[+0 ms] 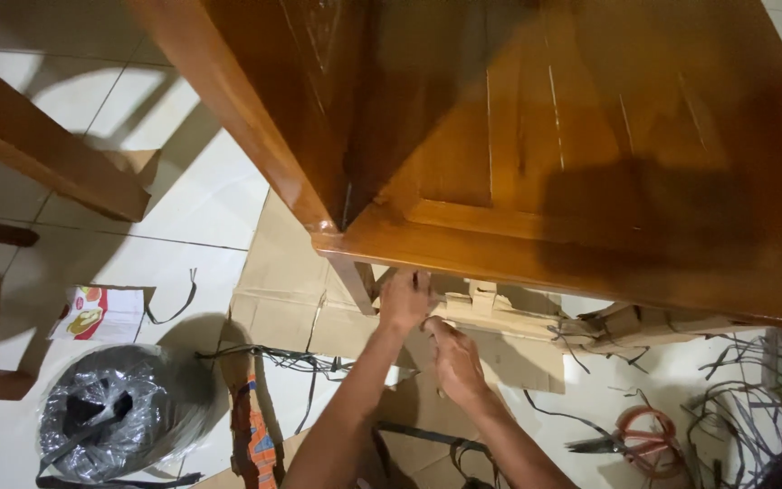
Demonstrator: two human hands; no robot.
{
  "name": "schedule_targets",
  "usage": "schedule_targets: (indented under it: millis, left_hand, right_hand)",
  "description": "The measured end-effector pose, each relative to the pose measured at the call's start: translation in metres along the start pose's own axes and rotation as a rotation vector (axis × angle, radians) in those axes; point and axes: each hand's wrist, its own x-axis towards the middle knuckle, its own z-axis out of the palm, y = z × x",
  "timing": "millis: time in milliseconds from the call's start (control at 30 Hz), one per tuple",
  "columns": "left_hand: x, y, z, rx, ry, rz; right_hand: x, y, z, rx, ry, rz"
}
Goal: Wrapping the legs of a wooden chair with cardboard and securing it with plastic ties for shipping
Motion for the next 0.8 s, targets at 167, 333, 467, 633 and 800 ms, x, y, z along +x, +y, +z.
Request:
schedule_targets:
  millis: [167,333,467,633,800]
  left_hand:
    - [0.029,0.001,0.0,0.114,-0.208,-0.135]
    - [0.05,-0.016,0.01,0.215,-0.3,-0.189]
    - [0.058,-0.028,0.014,0.252,-0.27,-0.211]
    - [0.071,-0.05,0.029,0.2,-0.206,-0.192]
    - [0.05,-0.019,0.01,0.183,-0.187,-0.193]
  right_hand:
    - [0.029,0.023,-0.015,-0.433,-0.037,-0.349]
    - [0.045,0.045,-0.02,-0.786,-0.035,-0.752]
    - [0.038,0.04,-0.016,-0.81,-0.062,-0.706]
    - [0.04,0.05,-0.014,-0.758,-0.001,-0.844]
    - [0.037,0.051,-0.013,-0.778,0.023,-0.848]
